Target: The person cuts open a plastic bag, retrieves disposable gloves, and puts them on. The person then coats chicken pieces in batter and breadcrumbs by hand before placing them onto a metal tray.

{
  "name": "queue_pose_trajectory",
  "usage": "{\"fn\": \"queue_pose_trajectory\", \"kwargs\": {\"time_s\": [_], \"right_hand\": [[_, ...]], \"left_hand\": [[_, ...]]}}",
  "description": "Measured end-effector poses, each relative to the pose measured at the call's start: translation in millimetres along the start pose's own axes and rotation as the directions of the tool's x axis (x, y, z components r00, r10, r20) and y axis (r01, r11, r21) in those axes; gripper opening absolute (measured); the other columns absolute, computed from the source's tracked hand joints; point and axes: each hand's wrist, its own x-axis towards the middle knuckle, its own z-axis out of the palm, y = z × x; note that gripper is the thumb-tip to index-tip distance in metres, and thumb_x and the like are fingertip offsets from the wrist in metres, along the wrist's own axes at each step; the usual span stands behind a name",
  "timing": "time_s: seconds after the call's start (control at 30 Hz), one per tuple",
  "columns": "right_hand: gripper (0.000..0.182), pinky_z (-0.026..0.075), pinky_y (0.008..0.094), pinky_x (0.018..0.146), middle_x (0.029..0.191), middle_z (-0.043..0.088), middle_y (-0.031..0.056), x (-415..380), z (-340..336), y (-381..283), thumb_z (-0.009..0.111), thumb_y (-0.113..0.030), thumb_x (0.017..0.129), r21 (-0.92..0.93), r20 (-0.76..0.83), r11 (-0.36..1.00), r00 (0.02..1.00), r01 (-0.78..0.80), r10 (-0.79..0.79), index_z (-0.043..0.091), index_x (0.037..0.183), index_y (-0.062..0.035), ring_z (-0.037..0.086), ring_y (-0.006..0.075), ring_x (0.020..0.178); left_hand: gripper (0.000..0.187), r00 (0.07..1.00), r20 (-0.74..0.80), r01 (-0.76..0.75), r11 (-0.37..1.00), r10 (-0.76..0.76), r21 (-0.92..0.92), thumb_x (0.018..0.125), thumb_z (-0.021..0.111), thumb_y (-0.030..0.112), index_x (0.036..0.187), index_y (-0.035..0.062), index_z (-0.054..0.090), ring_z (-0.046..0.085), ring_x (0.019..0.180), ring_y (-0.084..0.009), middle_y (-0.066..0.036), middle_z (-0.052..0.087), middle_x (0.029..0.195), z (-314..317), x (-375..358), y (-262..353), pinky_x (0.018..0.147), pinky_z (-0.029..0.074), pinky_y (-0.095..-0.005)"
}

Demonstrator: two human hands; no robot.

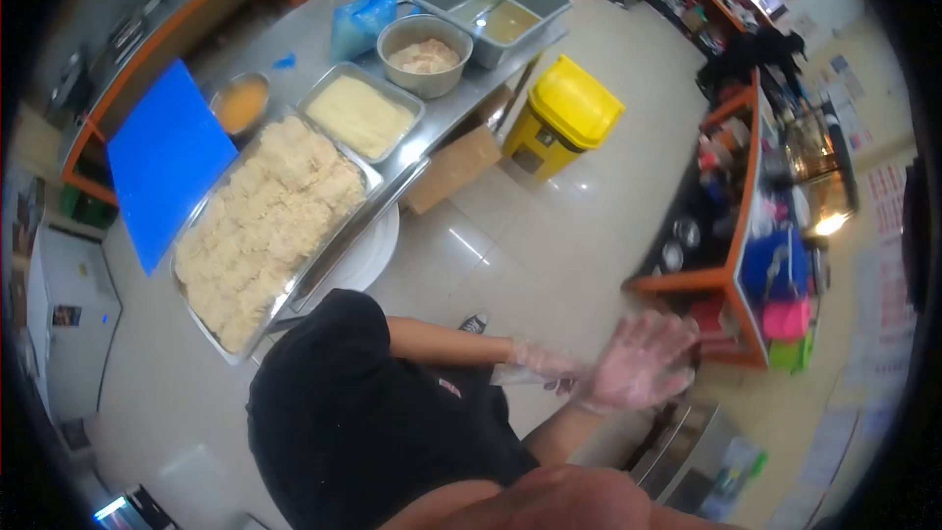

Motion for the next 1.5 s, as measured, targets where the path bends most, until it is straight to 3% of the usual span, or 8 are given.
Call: {"fn": "queue_pose_trajectory", "kwargs": {"time_s": [0.17, 0.3, 0.4, 0.67, 0.87, 1.13, 1.33, 1.5], "right_hand": [[0.072, 0.009, 0.054, 0.125, 0.146, 0.051, 0.0193, 151, -87, 85, 0.035, -0.061, 0.102, 0.355, 0.467, 0.816, 0.842, -0.457, 0.269, 0.04, 0.153, -0.01, 0.047, 0.0386, 0.135], [0.074, 0.047, 0.046, 0.1, 0.115, 0.067, 0.0189, 228, -82, 137, 0.032, -0.062, 0.103, 0.322, 0.094, 0.697, 0.754, -0.641, 0.65, 0.052, 0.141, -0.0008, 0.067, 0.0271, 0.088], [0.058, 0.057, 0.0321, 0.071, 0.104, 0.069, 0.0163, 299, -58, 208, 0.043, -0.047, 0.104, -0.311, 0.03, 0.696, 0.725, -0.647, 0.688, 0.059, 0.128, 0.0035, 0.067, 0.0196, 0.081], [0.024, 0.053, 0.0348, 0.082, 0.099, 0.073, 0.0139, 419, -72, 405, 0.063, -0.023, 0.096, -0.975, 0.068, -0.031, 0.432, 0.219, 0.899, 0.074, 0.112, -0.0085, 0.069, 0.0242, 0.088], [0.022, 0.054, 0.041, 0.089, 0.105, 0.072, 0.0137, 422, -154, 580, 0.063, -0.021, 0.087, -0.452, 0.278, 0.212, -0.09, 0.866, 0.957, 0.076, 0.105, -0.0176, 0.069, 0.0305, 0.1], [0.021, 0.054, 0.044, 0.088, 0.108, 0.071, 0.0125, 406, -165, 655, 0.062, -0.028, 0.089, -0.078, 0.116, 0.536, -0.526, 0.841, 0.842, 0.075, 0.099, -0.0148, 0.07, 0.0283, 0.098], [0.026, 0.054, 0.0443, 0.085, 0.104, 0.07, 0.0121, 425, -156, 664, 0.061, -0.034, 0.089, -0.286, 0.02, 0.478, -0.493, 0.831, 0.87, 0.076, 0.101, -0.0157, 0.068, 0.0284, 0.099], [0.031, 0.052, 0.0453, 0.084, 0.106, 0.069, 0.0165, 427, -161, 665, 0.06, -0.039, 0.089, -0.133, 0.244, 0.388, -0.349, 0.912, 0.905, 0.073, 0.103, -0.0141, 0.067, 0.0342, 0.098]], "left_hand": [[0.034, 0.875, -0.308, -0.34, 0.928, 0.372, 0.156, 0.105, 0.052, 0.034, 0.123, 0.0066, 0.061, 0.062, 0.092, -0.0167, -0.006, 0.064, 0.104, -109, -15, 34, 0.082, 0.052, -0.0333], [0.042, 0.631, -0.684, -0.081, 0.908, 0.366, 0.412, 0.105, 0.054, 0.035, 0.138, 0.009, 0.054, 0.061, 0.101, -0.015, -0.003, 0.065, 0.115, -176, -90, 75, 0.092, 0.051, -0.0342], [0.035, 0.032, -0.933, -0.283, 0.899, 0.358, 0.335, 0.104, 0.057, 0.034, 0.125, 0.0055, 0.061, 0.061, 0.098, -0.0124, -0.002, 0.065, 0.109, -226, -133, 43, 0.089, 0.051, -0.0303], [0.028, -0.682, -0.729, -0.241, 0.923, 0.06, 0.302, 0.101, 0.058, 0.032, 0.105, 0.005, 0.065, 0.063, 0.082, -0.018, -0.004, 0.067, 0.091, -313, -235, 63, 0.078, 0.049, -0.0333], [0.024, -0.792, -0.607, -0.058, 0.982, 0.066, 0.182, 0.101, 0.056, 0.025, 0.1, 0.0032, 0.065, 0.057, 0.076, -0.0155, -0.009, 0.062, 0.081, -316, -265, 91, 0.074, 0.047, -0.0334], [0.017, -0.907, -0.42, -0.031, 0.991, 0.029, 0.134, 0.098, 0.058, 0.018, 0.098, 0.0026, 0.065, 0.056, 0.071, -0.0158, -0.008, 0.062, 0.078, -324, -262, 70, 0.068, 0.047, -0.0322], [0.024, -0.92, -0.393, -0.046, 0.991, 0.008, 0.127, 0.099, 0.06, 0.029, 0.102, 0.0071, 0.068, 0.068, 0.085, -0.0344, -0.015, 0.07, 0.093, -330, -262, 73, 0.072, 0.052, -0.0396], [0.019, -0.923, -0.382, -0.04, 0.978, 0.041, 0.203, 0.099, 0.059, 0.021, 0.1, 0.0035, 0.067, 0.059, 0.075, -0.0176, -0.008, 0.065, 0.081, -334, -262, 75, 0.068, 0.048, -0.0326]]}}
